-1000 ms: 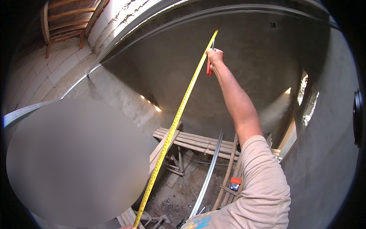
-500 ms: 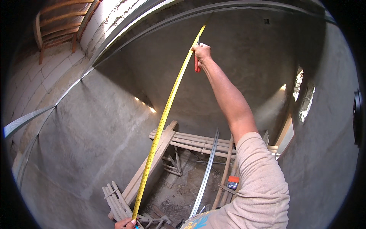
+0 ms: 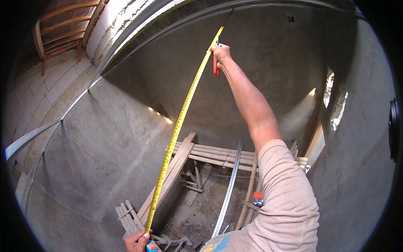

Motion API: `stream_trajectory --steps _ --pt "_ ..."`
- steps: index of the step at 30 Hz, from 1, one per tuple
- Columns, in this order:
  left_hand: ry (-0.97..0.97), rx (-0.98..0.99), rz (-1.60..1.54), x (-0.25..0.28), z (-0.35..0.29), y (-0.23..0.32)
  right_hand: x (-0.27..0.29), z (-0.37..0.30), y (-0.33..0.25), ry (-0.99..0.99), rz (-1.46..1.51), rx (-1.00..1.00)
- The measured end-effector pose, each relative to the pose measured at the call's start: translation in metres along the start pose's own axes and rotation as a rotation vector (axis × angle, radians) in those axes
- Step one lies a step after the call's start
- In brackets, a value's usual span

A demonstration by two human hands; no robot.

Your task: The person measures metal studs using a tape measure and a pen, then cuts the metal studs using shears.

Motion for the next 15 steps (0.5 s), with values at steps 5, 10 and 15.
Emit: stream_trajectory --steps 5,10,15 --pt "0.0 -0.033 -0.078 0.002 -0.001 0.013 -0.003 -0.006 -0.003 -0.024 0.01 -0.036" --pt "-0.001 -0.061 0.034 0.018 -0.006 0.023 -0.007 -0.007 -0.011 -0.021 0.031 -0.02" --pt "-0.004 -0.206 0.099 0.042 -0.009 0.056 -0.012 -0.005 -0.019 0.003 0.055 -0.04"
Point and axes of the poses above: each hand's wrist, its own z-axis towards the middle knuckle, its own x-axis out of the back of the hand, y = z × x, the point moved 2 cm from there along z, towards the middle knuckle, and after that the axes turned 1 degree about -z, right-handed, at the moved point
